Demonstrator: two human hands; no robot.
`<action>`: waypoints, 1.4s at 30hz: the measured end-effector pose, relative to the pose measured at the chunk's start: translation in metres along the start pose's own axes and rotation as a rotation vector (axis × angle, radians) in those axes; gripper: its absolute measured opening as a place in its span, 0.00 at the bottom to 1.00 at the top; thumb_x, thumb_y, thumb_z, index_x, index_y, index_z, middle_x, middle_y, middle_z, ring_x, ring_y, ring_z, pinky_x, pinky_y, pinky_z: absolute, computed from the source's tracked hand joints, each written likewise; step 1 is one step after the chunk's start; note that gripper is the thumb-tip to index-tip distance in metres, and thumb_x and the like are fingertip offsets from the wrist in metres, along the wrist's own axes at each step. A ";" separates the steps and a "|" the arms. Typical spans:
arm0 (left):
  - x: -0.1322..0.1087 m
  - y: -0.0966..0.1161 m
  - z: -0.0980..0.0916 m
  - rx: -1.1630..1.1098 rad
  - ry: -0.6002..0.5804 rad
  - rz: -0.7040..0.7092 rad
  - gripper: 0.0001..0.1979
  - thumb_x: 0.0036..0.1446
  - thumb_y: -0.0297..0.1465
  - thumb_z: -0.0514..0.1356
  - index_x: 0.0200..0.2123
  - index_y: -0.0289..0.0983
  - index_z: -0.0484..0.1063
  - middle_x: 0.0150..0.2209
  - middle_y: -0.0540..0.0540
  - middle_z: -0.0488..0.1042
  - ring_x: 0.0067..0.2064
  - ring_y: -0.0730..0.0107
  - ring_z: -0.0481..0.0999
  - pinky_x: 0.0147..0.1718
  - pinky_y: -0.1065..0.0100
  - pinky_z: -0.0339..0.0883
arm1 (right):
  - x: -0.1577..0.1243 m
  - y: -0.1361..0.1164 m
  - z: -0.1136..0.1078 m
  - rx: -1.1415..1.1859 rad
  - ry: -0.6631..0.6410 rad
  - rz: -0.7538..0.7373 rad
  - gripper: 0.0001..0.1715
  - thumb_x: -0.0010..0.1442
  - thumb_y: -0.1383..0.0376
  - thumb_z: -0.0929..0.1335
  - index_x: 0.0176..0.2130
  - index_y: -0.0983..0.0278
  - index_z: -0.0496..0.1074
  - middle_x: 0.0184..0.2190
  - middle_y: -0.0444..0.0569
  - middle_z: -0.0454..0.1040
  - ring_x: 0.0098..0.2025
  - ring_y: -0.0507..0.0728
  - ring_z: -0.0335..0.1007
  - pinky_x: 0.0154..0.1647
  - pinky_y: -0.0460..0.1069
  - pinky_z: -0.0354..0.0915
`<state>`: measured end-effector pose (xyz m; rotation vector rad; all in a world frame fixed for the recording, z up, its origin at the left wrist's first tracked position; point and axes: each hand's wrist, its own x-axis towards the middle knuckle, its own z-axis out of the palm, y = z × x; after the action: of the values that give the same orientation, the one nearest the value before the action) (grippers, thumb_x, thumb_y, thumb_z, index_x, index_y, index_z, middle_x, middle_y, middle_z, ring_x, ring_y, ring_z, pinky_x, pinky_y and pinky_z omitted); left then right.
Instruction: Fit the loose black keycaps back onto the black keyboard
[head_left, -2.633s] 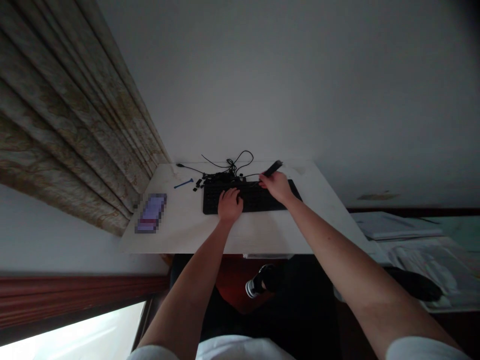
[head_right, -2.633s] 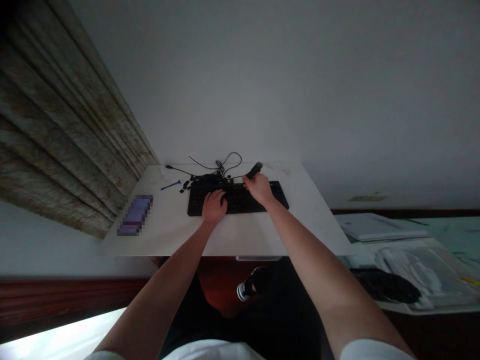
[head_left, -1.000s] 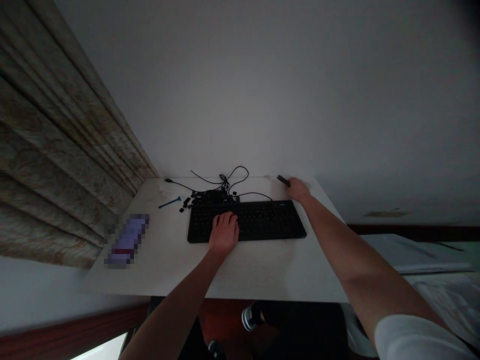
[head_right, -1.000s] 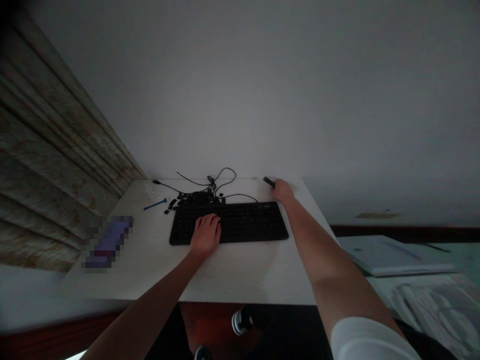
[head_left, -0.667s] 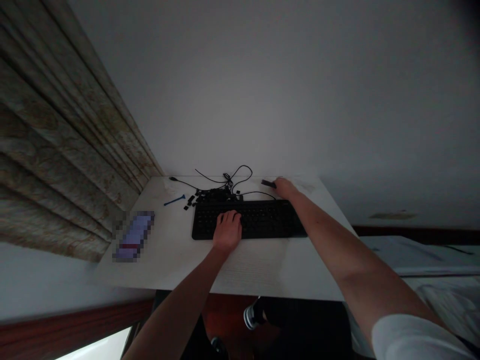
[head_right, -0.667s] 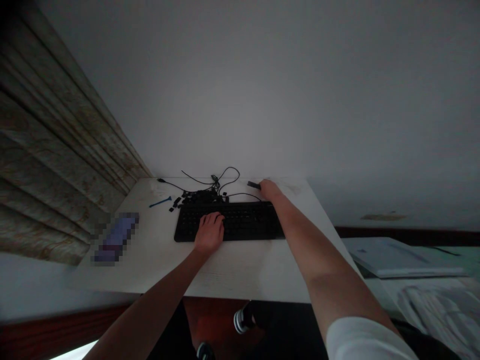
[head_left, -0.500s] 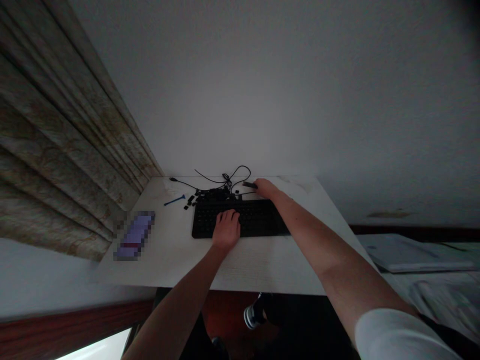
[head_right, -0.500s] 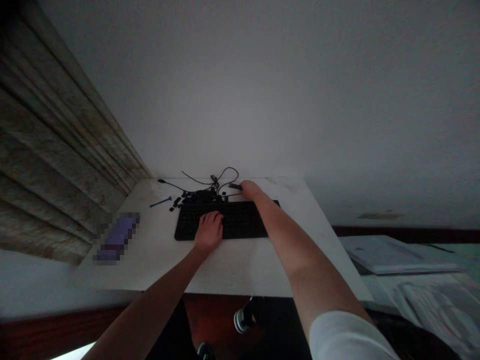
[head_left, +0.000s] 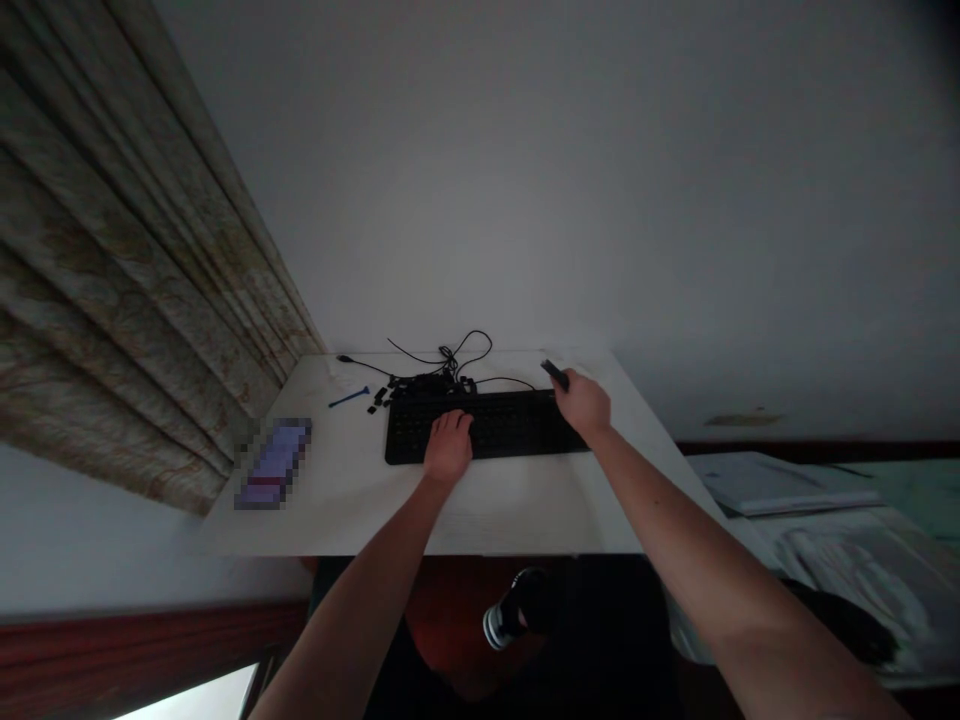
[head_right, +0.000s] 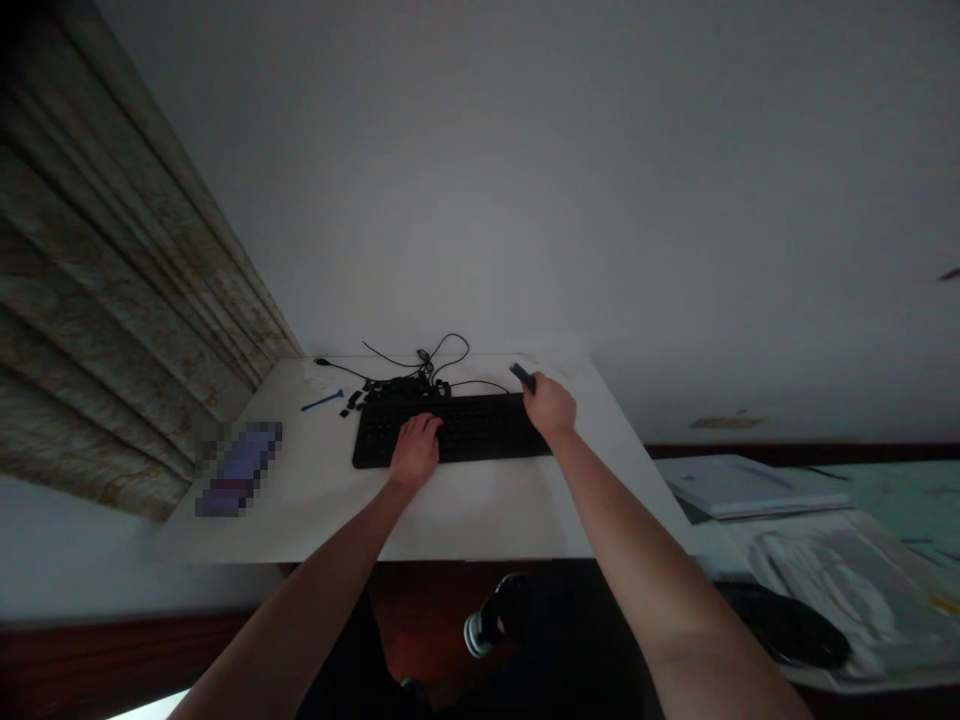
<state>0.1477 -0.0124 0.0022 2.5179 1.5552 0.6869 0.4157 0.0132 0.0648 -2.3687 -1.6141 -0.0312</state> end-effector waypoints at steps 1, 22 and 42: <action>0.000 0.000 0.000 -0.005 0.009 -0.001 0.19 0.61 0.20 0.52 0.53 0.37 0.71 0.51 0.39 0.72 0.56 0.56 0.69 0.57 0.53 0.64 | -0.012 0.015 0.000 -0.027 0.010 0.061 0.23 0.70 0.54 0.61 0.53 0.64 0.74 0.42 0.61 0.79 0.44 0.65 0.77 0.43 0.53 0.66; 0.009 -0.016 -0.052 -1.818 0.231 -0.540 0.24 0.42 0.14 0.55 0.40 0.41 0.73 0.35 0.50 0.70 0.32 0.77 0.69 0.40 0.68 0.68 | -0.088 0.073 0.024 -0.074 -0.020 0.145 0.25 0.70 0.50 0.60 0.47 0.66 0.75 0.42 0.60 0.79 0.42 0.65 0.78 0.39 0.52 0.65; 0.022 -0.013 -0.023 -1.170 0.386 -0.523 0.11 0.51 0.24 0.62 0.40 0.38 0.74 0.34 0.50 0.72 0.37 0.72 0.73 0.45 0.65 0.71 | -0.086 0.076 0.026 -0.061 -0.018 0.173 0.29 0.70 0.47 0.59 0.47 0.65 0.75 0.39 0.61 0.80 0.40 0.66 0.78 0.37 0.53 0.64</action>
<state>0.1359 0.0098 0.0260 1.1281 1.2055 1.4567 0.4492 -0.0847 0.0091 -2.5537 -1.4295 -0.0251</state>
